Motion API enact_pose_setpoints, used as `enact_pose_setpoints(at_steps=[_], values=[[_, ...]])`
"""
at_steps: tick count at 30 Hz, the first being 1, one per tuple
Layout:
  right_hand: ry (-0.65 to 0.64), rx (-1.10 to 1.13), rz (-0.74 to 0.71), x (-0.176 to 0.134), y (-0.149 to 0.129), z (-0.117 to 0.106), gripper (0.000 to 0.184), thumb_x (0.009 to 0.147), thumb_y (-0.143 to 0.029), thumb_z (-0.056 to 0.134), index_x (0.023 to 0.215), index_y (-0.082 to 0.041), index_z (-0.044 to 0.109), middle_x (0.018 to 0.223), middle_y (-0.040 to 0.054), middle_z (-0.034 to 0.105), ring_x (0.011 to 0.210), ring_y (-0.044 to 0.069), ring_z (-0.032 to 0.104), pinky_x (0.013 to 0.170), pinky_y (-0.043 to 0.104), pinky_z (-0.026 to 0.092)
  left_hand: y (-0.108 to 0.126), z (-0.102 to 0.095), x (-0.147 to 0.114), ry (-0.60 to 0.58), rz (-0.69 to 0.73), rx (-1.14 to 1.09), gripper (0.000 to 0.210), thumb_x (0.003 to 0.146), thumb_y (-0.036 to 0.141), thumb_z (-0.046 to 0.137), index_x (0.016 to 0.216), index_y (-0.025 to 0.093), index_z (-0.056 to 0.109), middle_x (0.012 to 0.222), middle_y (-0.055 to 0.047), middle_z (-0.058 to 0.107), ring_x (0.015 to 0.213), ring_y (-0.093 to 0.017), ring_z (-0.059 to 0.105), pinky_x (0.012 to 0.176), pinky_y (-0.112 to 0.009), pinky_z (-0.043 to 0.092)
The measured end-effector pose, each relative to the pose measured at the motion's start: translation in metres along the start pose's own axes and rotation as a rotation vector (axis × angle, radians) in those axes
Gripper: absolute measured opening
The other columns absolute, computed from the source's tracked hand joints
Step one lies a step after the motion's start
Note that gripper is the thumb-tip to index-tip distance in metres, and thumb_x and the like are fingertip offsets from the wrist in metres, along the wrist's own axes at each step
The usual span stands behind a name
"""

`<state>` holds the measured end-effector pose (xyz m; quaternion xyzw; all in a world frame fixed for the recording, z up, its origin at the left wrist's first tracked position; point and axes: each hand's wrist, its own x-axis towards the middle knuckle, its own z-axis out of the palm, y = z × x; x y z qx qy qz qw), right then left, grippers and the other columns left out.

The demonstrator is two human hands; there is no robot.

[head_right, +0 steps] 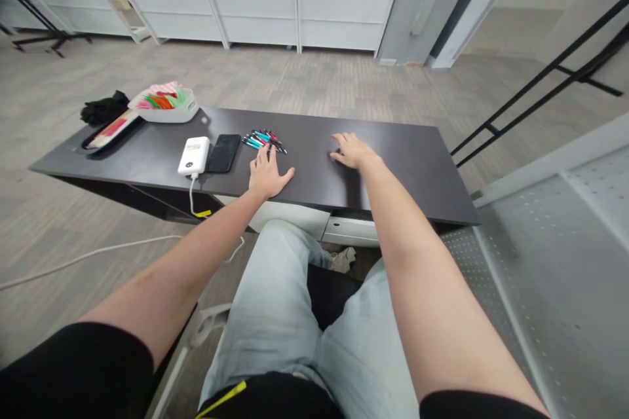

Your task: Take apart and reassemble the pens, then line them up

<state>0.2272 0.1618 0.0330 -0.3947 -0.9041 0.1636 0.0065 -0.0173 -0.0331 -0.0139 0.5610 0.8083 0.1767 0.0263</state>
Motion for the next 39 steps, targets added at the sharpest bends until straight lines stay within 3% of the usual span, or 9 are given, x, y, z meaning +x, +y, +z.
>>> enact_pose_setpoints(at_steps=[1,4,10,17,24,27,31,35,39], values=[[0.008,-0.027,0.04,-0.017,0.013,-0.006,0.08,0.116,-0.037,0.062,0.188,-0.009,0.041,0.188,0.0293,0.049,0.174,0.041,0.043,0.147,0.055,0.025,0.0,-0.001,0.0,-0.006,0.004,0.01,0.102,0.108,0.064,0.057,0.189,0.005,0.036,0.2,-0.024,0.029,0.188,-0.041,0.025,0.148,-0.06,0.032],[0.006,-0.15,0.263,-0.068,0.047,-0.019,0.089,0.119,-0.053,0.056,0.196,-0.017,0.031,0.195,0.0263,0.04,0.181,0.038,0.033,0.146,0.053,0.022,0.0,-0.003,0.001,-0.04,0.02,0.039,0.106,0.109,0.066,0.052,0.19,0.001,0.031,0.202,-0.023,0.024,0.189,-0.04,0.022,0.149,-0.059,0.03],[-0.047,-0.175,0.575,-0.154,0.089,-0.018,0.097,0.119,-0.066,0.037,0.198,-0.014,0.016,0.204,0.0184,0.017,0.191,0.026,0.012,0.149,0.05,0.012,-0.002,-0.006,0.001,-0.088,0.061,0.077,0.099,0.113,0.069,0.046,0.193,0.013,0.03,0.203,-0.015,0.026,0.191,-0.035,0.013,0.149,-0.058,0.028],[-0.072,-0.095,0.66,-0.182,0.108,0.004,0.104,0.113,-0.075,0.024,0.198,-0.015,0.015,0.206,0.011,0.008,0.192,0.022,0.008,0.15,0.041,0.007,0.001,-0.007,-0.001,-0.057,0.036,0.114,0.098,0.113,0.067,0.045,0.186,0.003,0.038,0.195,-0.025,0.04,0.188,-0.038,0.024,0.15,-0.056,0.028],[-0.017,-0.096,0.586,-0.157,0.105,0.006,0.106,0.113,-0.076,0.027,0.198,-0.015,0.015,0.206,0.014,0.006,0.192,0.022,0.002,0.15,0.043,-0.002,0.001,-0.01,0.0,-0.063,0.029,0.104,0.094,0.112,0.068,0.046,0.186,0.01,0.043,0.198,-0.022,0.037,0.189,-0.038,0.025,0.149,-0.06,0.029],[-0.001,-0.095,0.499,-0.132,0.09,0.001,0.106,0.116,-0.077,0.027,0.198,-0.012,0.014,0.206,0.0168,0.004,0.193,0.023,-0.001,0.151,0.045,-0.005,0.0,-0.011,0.0,-0.089,0.054,0.089,0.094,0.112,0.068,0.047,0.187,0.012,0.043,0.2,-0.018,0.035,0.19,-0.038,0.022,0.15,-0.06,0.028],[-0.007,-0.074,0.349,-0.085,0.058,-0.002,0.101,0.116,-0.072,0.038,0.199,-0.017,0.018,0.206,0.0147,0.007,0.193,0.024,0.001,0.154,0.048,-0.003,-0.001,-0.009,0.001,-0.096,0.093,0.069,0.091,0.111,0.067,0.049,0.188,0.02,0.045,0.2,-0.012,0.036,0.19,-0.037,0.021,0.15,-0.06,0.028],[-0.032,-0.004,0.121,-0.032,0.009,0.004,0.095,0.108,-0.079,0.052,0.195,-0.046,0.031,0.204,-0.0002,0.027,0.192,0.027,0.012,0.157,0.055,0.004,-0.002,-0.007,0.002,-0.091,0.11,0.057,0.091,0.111,0.067,0.051,0.188,0.019,0.046,0.199,-0.013,0.037,0.19,-0.038,0.022,0.149,-0.061,0.029],[-0.025,0.022,-0.133,0.014,-0.051,0.019,0.074,0.112,-0.064,0.051,0.186,-0.058,0.044,0.194,-0.0042,0.048,0.186,0.033,0.034,0.154,0.065,0.023,-0.001,-0.005,0.001,-0.042,0.087,0.042,0.098,0.109,0.067,0.057,0.19,0.013,0.041,0.2,-0.019,0.032,0.19,-0.039,0.023,0.149,-0.062,0.032]])
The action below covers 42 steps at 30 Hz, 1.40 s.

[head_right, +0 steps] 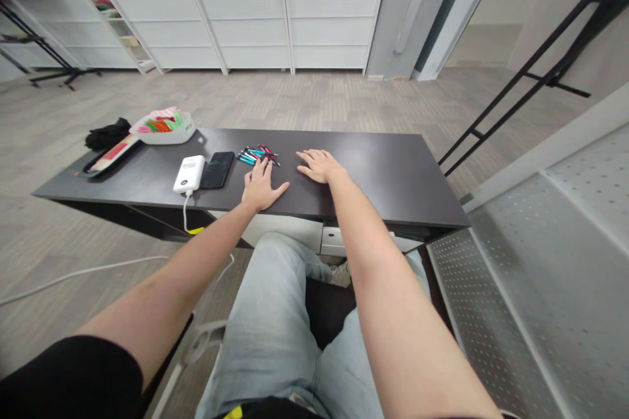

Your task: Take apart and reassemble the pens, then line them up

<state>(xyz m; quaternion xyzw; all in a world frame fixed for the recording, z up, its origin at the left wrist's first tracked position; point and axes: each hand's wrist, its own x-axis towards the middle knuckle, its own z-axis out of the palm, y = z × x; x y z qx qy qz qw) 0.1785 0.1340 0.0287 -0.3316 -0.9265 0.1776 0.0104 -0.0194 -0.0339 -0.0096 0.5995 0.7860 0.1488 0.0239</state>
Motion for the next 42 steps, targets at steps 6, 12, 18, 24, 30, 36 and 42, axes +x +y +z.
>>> enact_pose_setpoints(at_steps=[6,12,18,24,30,36,42], values=[[-0.038,-0.023,-0.117,0.047,-0.055,0.022,0.057,0.115,-0.051,0.054,0.169,-0.071,0.06,0.185,-0.0158,0.059,0.179,0.028,0.046,0.147,0.06,0.038,0.0,0.006,0.0,0.028,-0.038,-0.011,0.102,0.108,0.065,0.063,0.193,0.016,0.033,0.201,-0.021,0.029,0.19,-0.038,0.023,0.149,-0.061,0.033],[0.005,-0.041,-0.079,0.057,-0.063,0.032,0.058,0.113,-0.037,0.059,0.165,-0.063,0.065,0.178,-0.0047,0.068,0.169,0.035,0.056,0.139,0.067,0.047,0.0,0.006,0.001,0.018,-0.026,-0.025,0.102,0.107,0.067,0.062,0.191,0.013,0.038,0.2,-0.02,0.031,0.19,-0.037,0.023,0.15,-0.057,0.033],[0.086,-0.038,0.091,0.068,-0.082,0.037,0.054,0.117,-0.034,0.05,0.157,-0.067,0.066,0.161,-0.0034,0.079,0.157,0.035,0.067,0.13,0.07,0.053,-0.001,0.008,0.0,0.061,-0.003,-0.07,0.101,0.106,0.066,0.066,0.188,0.012,0.043,0.198,-0.023,0.036,0.187,-0.043,0.029,0.148,-0.062,0.038],[0.177,0.048,0.159,0.072,-0.081,0.034,0.067,0.111,-0.024,0.057,0.166,-0.061,0.06,0.159,0.002,0.081,0.15,0.034,0.075,0.126,0.064,0.061,0.0,0.006,0.0,0.046,-0.019,-0.085,0.097,0.107,0.064,0.067,0.19,0.02,0.042,0.197,-0.02,0.039,0.188,-0.041,0.028,0.149,-0.063,0.036],[0.325,0.205,0.06,0.055,-0.048,0.034,0.056,0.103,-0.013,0.058,0.145,-0.046,0.073,0.151,0.008,0.081,0.142,0.031,0.078,0.126,0.056,0.064,0.001,0.009,0.001,0.047,-0.013,-0.066,0.096,0.109,0.06,0.067,0.19,0.014,0.042,0.197,-0.023,0.038,0.188,-0.042,0.029,0.148,-0.064,0.037],[0.472,0.397,-0.005,0.037,-0.031,0.03,0.027,0.097,-0.008,0.062,0.107,-0.032,0.069,0.129,0.0133,0.084,0.124,0.032,0.082,0.107,0.048,0.069,0.001,0.008,0.0,0.014,-0.02,-0.001,0.096,0.113,0.066,0.056,0.19,0.011,0.041,0.2,-0.018,0.033,0.189,-0.036,0.026,0.148,-0.053,0.035],[0.579,0.594,0.014,0.028,-0.032,0.015,0.018,0.095,-0.016,0.069,0.098,-0.034,0.065,0.11,0.0058,0.086,0.1,0.029,0.084,0.097,0.047,0.069,0.0,0.005,0.0,0.016,-0.006,-0.042,0.096,0.112,0.064,0.056,0.19,0.012,0.042,0.199,-0.019,0.034,0.189,-0.038,0.026,0.146,-0.056,0.036]])
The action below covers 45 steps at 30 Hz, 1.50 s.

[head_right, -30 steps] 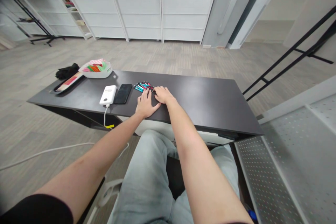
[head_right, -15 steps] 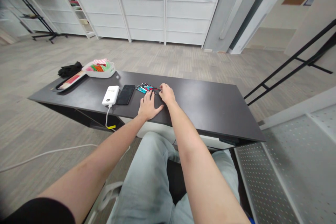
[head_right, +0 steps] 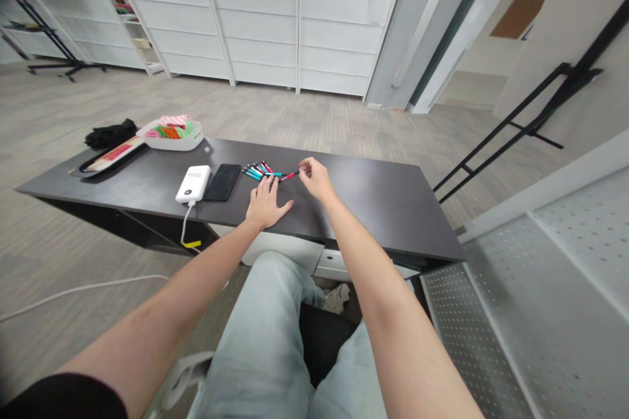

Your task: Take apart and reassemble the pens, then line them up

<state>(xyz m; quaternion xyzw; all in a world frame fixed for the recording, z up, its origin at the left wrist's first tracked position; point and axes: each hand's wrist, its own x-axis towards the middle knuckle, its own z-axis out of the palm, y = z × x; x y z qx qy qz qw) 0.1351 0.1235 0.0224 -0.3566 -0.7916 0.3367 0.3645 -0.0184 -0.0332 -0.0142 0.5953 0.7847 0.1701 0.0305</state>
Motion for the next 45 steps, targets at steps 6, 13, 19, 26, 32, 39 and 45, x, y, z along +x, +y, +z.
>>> enact_pose_setpoints(at_steps=[6,13,19,26,32,39,45], values=[[0.095,0.121,0.126,-0.015,0.015,-0.015,0.012,0.093,-0.024,0.074,0.091,-0.034,0.067,0.092,0.0043,0.083,0.089,0.029,0.081,0.091,0.047,0.067,-0.002,0.002,0.001,0.0,0.01,-0.034,0.096,0.111,0.063,0.058,0.19,0.01,0.042,0.199,-0.022,0.033,0.188,-0.041,0.026,0.146,-0.06,0.034],[0.211,0.183,0.26,-0.078,0.046,-0.073,0.023,0.093,-0.047,0.081,0.086,-0.035,0.063,0.08,0.0053,0.078,0.074,0.029,0.074,0.075,0.046,0.062,-0.004,0.002,0.002,0.024,0.012,-0.098,0.092,0.111,0.062,0.059,0.189,0.016,0.045,0.196,-0.023,0.04,0.186,-0.043,0.031,0.146,-0.063,0.034],[0.214,0.224,0.319,-0.13,0.052,-0.091,0.034,0.09,-0.058,0.085,0.082,-0.035,0.061,0.081,0.0053,0.081,0.067,0.027,0.068,0.072,0.045,0.06,-0.002,-0.006,-0.002,0.047,0.022,-0.1,0.085,0.115,0.062,0.051,0.185,0.014,0.05,0.189,-0.026,0.048,0.18,-0.044,0.04,0.145,-0.061,0.034],[0.191,0.304,0.33,-0.138,0.055,-0.076,0.018,0.081,-0.045,0.088,0.085,-0.035,0.073,0.073,0.0001,0.073,0.069,0.025,0.066,0.074,0.042,0.06,0.004,-0.017,-0.012,0.022,0.103,-0.145,0.063,0.117,0.048,0.05,0.174,0.022,0.061,0.178,-0.023,0.056,0.17,-0.041,0.047,0.143,-0.056,0.032],[0.245,0.338,0.323,-0.135,0.062,-0.082,0.02,0.08,-0.047,0.09,0.088,-0.033,0.077,0.083,0.0027,0.079,0.072,0.025,0.066,0.076,0.042,0.061,0.061,-0.002,-0.008,-0.048,0.19,-0.247,0.068,0.111,0.047,0.073,0.175,0.027,0.062,0.171,-0.02,0.061,0.16,-0.04,0.053,0.135,-0.053,0.042],[0.291,0.326,0.344,-0.137,0.063,-0.085,0.02,0.091,-0.051,0.085,0.093,-0.033,0.075,0.101,0.0077,0.088,0.098,0.03,0.083,0.091,0.045,0.069,0.108,0.03,-0.003,-0.062,0.211,-0.481,0.026,0.111,0.033,0.069,0.116,0.035,0.095,0.13,-0.015,0.077,0.137,-0.042,0.068,0.126,-0.061,0.051],[0.182,0.284,0.351,-0.137,0.054,-0.085,0.016,0.096,-0.048,0.083,0.096,-0.032,0.081,0.108,0.0064,0.09,0.1,0.029,0.083,0.092,0.044,0.07,0.122,0.056,-0.006,-0.065,0.126,-0.759,0.018,0.104,0.038,0.079,0.103,0.033,0.095,0.099,-0.01,0.075,0.093,-0.031,0.076,0.101,-0.05,0.067]])
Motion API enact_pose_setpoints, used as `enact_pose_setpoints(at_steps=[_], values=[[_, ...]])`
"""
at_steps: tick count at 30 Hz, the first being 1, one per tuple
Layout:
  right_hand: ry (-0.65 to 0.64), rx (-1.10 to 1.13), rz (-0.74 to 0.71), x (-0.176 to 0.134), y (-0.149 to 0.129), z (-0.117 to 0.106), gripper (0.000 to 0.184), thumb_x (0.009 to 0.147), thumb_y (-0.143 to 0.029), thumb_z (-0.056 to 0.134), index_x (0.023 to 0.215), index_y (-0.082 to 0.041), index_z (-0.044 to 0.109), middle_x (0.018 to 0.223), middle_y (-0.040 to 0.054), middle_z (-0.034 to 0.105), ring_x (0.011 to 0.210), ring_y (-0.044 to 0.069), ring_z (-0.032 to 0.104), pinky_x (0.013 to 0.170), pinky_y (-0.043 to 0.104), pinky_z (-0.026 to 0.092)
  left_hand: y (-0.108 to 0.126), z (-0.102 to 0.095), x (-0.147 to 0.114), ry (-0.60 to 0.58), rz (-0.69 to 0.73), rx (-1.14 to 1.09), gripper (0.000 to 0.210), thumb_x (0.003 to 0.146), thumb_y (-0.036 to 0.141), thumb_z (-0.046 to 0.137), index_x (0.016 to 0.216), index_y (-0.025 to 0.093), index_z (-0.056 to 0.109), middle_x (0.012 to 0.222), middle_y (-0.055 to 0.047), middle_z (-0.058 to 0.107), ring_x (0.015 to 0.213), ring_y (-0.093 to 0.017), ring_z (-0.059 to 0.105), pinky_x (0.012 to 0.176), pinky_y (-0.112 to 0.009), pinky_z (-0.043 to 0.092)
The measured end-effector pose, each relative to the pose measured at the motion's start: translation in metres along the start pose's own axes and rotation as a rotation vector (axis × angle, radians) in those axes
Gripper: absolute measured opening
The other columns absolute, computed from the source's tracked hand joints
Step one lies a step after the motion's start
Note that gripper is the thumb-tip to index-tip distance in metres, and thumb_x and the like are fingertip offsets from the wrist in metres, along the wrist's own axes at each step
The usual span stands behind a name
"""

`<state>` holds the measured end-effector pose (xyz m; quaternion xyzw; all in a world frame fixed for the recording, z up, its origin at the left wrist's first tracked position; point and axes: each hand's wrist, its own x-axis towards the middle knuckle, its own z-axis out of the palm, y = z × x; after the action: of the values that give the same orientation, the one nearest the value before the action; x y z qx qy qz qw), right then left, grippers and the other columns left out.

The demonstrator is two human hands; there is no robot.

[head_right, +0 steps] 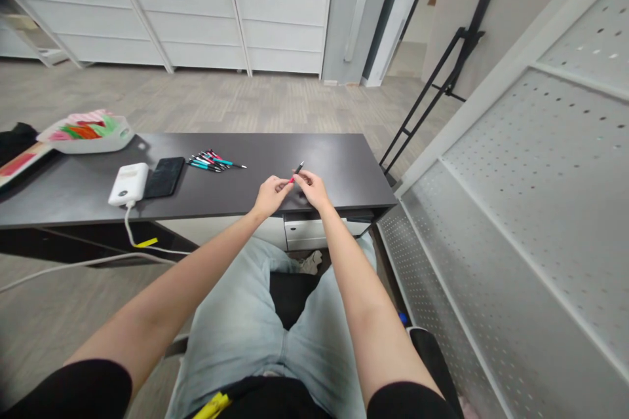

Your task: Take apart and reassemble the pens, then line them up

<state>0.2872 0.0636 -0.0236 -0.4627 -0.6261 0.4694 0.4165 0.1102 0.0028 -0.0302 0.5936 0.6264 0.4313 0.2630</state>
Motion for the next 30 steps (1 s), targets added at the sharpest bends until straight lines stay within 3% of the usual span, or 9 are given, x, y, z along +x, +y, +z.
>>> enact_pose_setpoints(at_steps=[4,7,9,12,15,23,30], values=[[0.011,-0.032,-0.008,-0.001,-0.002,-0.003,0.022,0.106,-0.051,0.069,0.097,-0.033,0.076,0.098,0.0052,0.086,0.102,0.028,0.081,0.092,0.041,0.069,-0.004,0.01,0.002,-0.019,-0.05,-0.21,0.011,0.101,0.041,0.086,0.102,0.031,0.091,0.083,-0.004,0.077,0.079,-0.026,0.075,0.086,-0.044,0.066],[0.016,-0.06,-0.033,-0.001,-0.001,-0.005,0.032,0.113,-0.054,0.055,0.1,-0.033,0.077,0.083,0.0026,0.075,0.085,0.026,0.075,0.085,0.039,0.066,-0.006,0.007,0.008,0.044,-0.115,-0.344,0.015,0.11,0.042,0.078,0.113,0.029,0.085,0.087,-0.003,0.079,0.071,-0.022,0.073,0.079,-0.039,0.064],[-0.018,-0.092,-0.063,-0.003,0.0,-0.004,0.032,0.111,-0.054,0.059,0.1,-0.033,0.08,0.079,0.0013,0.071,0.081,0.026,0.072,0.085,0.039,0.063,-0.007,0.003,0.012,0.093,-0.144,-0.405,0.014,0.113,0.038,0.076,0.118,0.028,0.083,0.095,-0.004,0.08,0.072,-0.019,0.073,0.079,-0.037,0.064],[-0.09,-0.147,-0.102,-0.006,0.001,0.002,0.024,0.106,-0.05,0.07,0.098,-0.033,0.085,0.085,0.0015,0.077,0.087,0.028,0.074,0.09,0.04,0.063,-0.006,-0.004,0.014,0.119,-0.163,-0.469,0.015,0.114,0.031,0.074,0.124,0.028,0.083,0.101,-0.004,0.081,0.073,-0.017,0.072,0.079,-0.035,0.064],[-0.142,-0.208,-0.113,-0.008,0.002,0.008,0.019,0.104,-0.048,0.076,0.098,-0.034,0.088,0.089,0.0005,0.082,0.09,0.029,0.075,0.092,0.041,0.062,-0.005,-0.01,0.012,0.107,-0.175,-0.507,0.015,0.115,0.033,0.072,0.115,0.029,0.086,0.096,-0.003,0.081,0.076,-0.018,0.073,0.083,-0.035,0.066],[-0.166,-0.296,-0.099,-0.004,0.001,0.007,0.033,0.112,-0.05,0.067,0.089,-0.033,0.083,0.086,0.0022,0.082,0.094,0.03,0.076,0.1,0.042,0.061,0.005,-0.013,0.009,0.1,-0.206,-0.543,0.017,0.111,0.021,0.073,0.101,0.027,0.085,0.093,-0.003,0.081,0.078,-0.018,0.073,0.086,-0.034,0.067],[-0.16,-0.317,-0.142,-0.005,-0.004,0.009,0.026,0.111,-0.039,0.066,0.087,-0.032,0.075,0.09,0.0021,0.08,0.091,0.028,0.073,0.096,0.038,0.06,0.011,-0.004,0.008,0.184,-0.218,-0.53,0.018,0.113,0.02,0.071,0.1,0.027,0.082,0.108,-0.005,0.086,0.089,-0.019,0.079,0.096,-0.036,0.067]])
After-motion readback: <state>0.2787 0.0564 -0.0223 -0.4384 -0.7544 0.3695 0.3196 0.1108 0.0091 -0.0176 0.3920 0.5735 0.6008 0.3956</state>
